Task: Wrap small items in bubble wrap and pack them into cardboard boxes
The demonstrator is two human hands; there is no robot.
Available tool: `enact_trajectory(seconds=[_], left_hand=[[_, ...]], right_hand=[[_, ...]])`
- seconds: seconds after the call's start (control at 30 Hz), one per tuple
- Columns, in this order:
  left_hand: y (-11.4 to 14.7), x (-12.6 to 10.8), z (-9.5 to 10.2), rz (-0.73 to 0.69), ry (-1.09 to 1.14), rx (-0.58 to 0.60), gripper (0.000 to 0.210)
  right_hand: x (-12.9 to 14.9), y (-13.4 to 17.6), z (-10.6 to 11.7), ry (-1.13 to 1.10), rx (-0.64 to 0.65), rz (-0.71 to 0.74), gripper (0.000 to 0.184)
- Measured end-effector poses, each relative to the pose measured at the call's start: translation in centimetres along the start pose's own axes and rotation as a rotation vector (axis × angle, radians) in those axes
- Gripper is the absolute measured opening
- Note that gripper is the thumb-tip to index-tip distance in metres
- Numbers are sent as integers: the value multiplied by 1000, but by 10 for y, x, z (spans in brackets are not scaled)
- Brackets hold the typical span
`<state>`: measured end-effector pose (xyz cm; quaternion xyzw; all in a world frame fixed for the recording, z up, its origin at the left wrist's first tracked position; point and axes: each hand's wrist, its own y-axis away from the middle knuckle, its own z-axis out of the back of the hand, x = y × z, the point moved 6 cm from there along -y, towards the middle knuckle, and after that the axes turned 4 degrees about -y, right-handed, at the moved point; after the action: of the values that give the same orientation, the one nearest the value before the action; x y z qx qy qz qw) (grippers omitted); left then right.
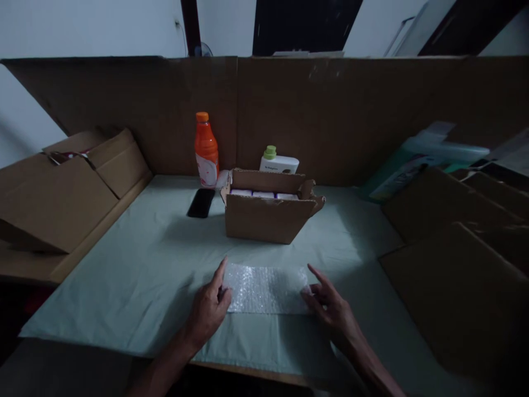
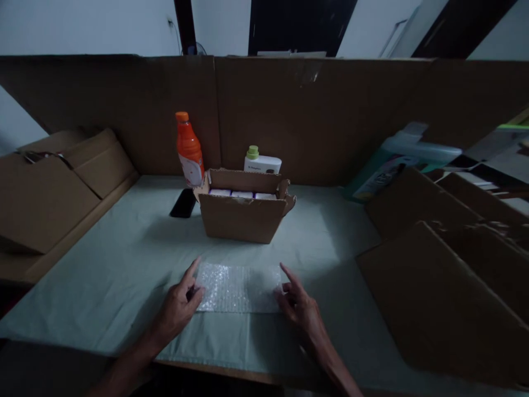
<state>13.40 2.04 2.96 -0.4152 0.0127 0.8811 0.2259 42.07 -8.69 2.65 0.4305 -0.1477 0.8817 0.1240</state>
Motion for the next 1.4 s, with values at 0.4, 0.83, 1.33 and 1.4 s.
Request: enact_trajectory(seconds=[0.4,0.83,1.33,1.4], left_hand=[[-120,-122,139,-523,-101,-396,26],[-257,-129,89,-342,-734,421,27],[-256,-124,58,-417,-805,601,13],[-256,-127,70,-446,-762,529,16]], right_hand=[[157,-97,98,175,-391,414,20],[147,-246,67,915,309,78,25],[143,-244,33,989,589,191,23],[156,-239,45,987,554,177,23]])
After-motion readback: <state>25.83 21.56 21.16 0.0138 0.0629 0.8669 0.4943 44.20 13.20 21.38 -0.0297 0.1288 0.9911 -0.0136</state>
